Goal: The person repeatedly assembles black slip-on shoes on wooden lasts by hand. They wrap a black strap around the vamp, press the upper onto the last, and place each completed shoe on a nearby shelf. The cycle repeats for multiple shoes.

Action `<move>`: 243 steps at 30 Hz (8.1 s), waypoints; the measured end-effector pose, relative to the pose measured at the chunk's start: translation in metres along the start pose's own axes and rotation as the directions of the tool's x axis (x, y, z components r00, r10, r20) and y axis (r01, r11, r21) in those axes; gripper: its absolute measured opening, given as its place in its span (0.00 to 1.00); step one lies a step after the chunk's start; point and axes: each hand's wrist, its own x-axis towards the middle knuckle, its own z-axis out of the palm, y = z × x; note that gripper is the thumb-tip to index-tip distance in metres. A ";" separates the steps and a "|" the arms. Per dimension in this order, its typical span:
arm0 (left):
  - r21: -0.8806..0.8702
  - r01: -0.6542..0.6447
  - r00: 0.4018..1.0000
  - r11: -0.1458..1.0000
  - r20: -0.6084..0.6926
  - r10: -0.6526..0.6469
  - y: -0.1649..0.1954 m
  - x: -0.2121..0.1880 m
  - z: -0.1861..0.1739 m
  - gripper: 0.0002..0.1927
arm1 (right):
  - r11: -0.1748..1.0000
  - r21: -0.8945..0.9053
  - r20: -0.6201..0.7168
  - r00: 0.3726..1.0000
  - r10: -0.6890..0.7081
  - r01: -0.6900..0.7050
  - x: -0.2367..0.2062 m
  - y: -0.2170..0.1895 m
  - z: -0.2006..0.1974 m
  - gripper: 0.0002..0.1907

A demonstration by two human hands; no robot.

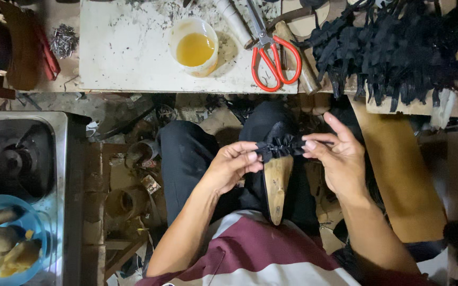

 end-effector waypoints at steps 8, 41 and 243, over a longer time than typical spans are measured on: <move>-0.239 -0.079 0.990 0.968 -0.132 0.048 -0.022 0.031 -0.005 0.07 | 0.995 -0.077 -0.098 0.994 0.056 -0.064 -0.005 0.044 -0.011 0.38; 0.212 -0.028 0.961 0.977 -0.264 0.085 -0.036 0.039 -0.014 0.10 | 0.970 0.153 -0.161 0.964 0.213 -0.189 -0.006 0.087 -0.035 0.31; -0.035 -0.450 0.890 0.892 0.060 0.451 0.065 -0.054 0.014 0.45 | 0.462 -0.416 0.652 0.611 -0.450 0.784 0.011 -0.055 0.132 0.25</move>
